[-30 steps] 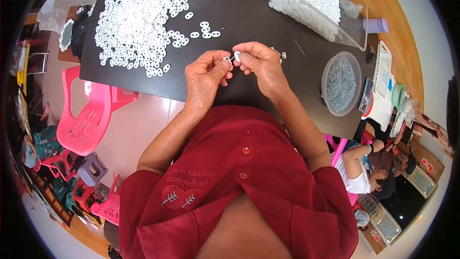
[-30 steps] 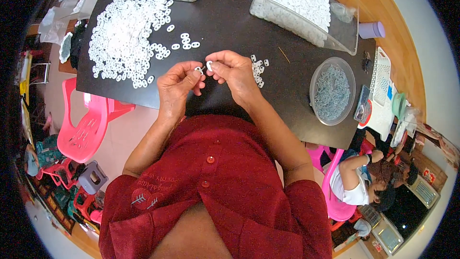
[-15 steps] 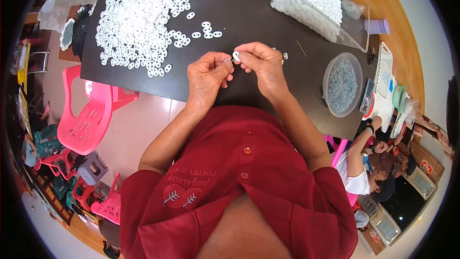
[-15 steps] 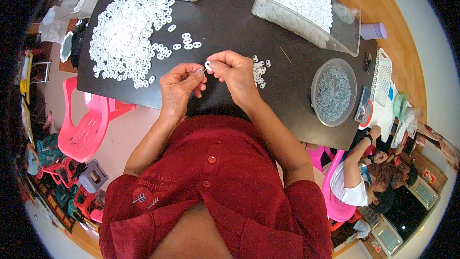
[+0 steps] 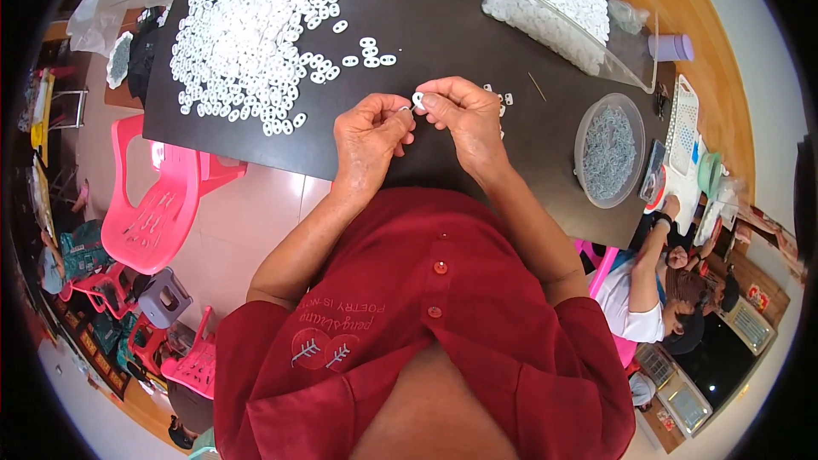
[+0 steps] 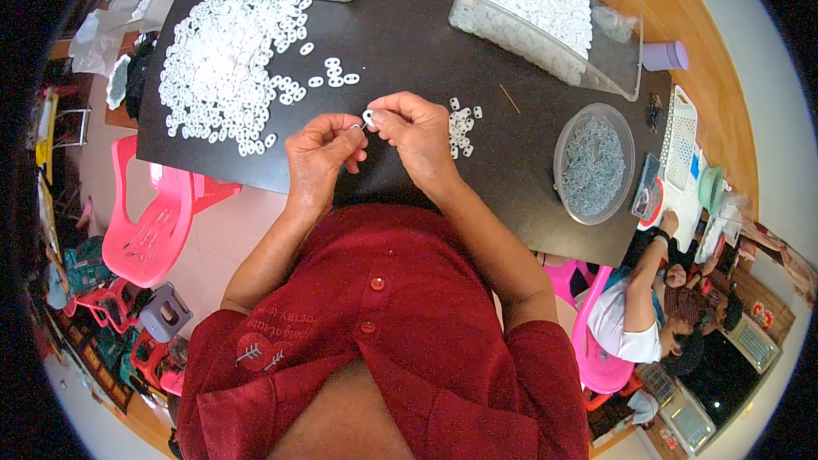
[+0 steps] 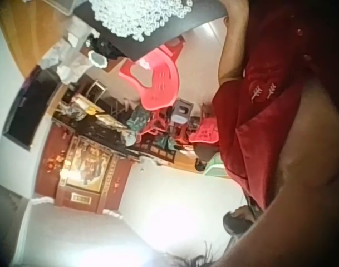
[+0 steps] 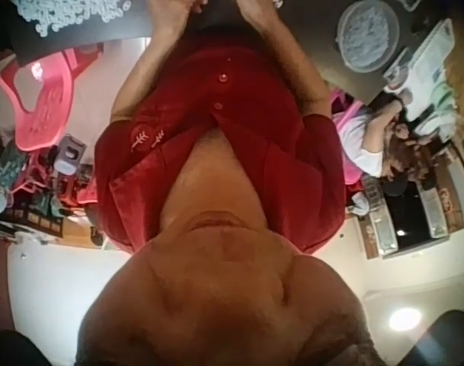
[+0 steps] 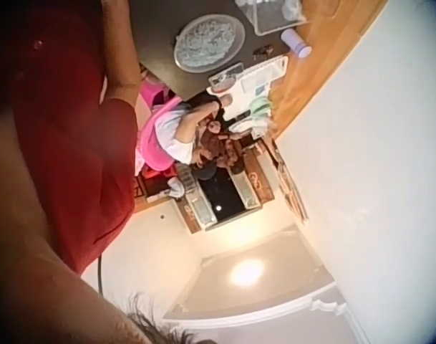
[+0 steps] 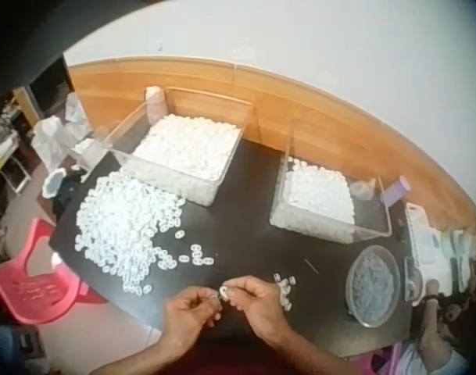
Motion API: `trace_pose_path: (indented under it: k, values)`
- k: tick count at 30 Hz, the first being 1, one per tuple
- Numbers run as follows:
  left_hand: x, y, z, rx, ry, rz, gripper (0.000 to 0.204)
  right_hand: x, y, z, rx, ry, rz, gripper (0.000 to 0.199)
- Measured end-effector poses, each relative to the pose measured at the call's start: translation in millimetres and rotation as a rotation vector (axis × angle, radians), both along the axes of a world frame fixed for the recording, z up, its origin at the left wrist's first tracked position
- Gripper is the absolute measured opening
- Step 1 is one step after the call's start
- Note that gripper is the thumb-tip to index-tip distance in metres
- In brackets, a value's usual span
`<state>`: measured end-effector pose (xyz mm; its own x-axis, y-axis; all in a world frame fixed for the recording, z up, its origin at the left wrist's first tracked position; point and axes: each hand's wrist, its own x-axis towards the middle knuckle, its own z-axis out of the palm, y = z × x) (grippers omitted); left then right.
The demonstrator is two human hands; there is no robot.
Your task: Assembling small white plastic fasteners by hand on a workshop table.
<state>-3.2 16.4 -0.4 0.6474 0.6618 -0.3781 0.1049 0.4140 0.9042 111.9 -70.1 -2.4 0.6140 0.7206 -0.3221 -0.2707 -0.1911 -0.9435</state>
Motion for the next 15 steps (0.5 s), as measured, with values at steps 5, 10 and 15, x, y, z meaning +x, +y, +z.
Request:
trace_pose_path:
  k: [5,10,15]
  values:
    - [-0.9,-0.5,1.2,-0.018,0.004,-0.006,0.007,0.0,0.8,1.1,-0.021,0.039,0.001,0.012]
    - [-0.9,0.3,4.4,-0.028,0.004,-0.016,0.006,2.9,0.0,0.2,-0.042,0.164,0.012,0.011]
    - [-1.7,0.0,3.8,-0.039,-0.006,-0.015,0.007,1.6,-0.3,0.4,-0.043,0.136,0.015,0.011]
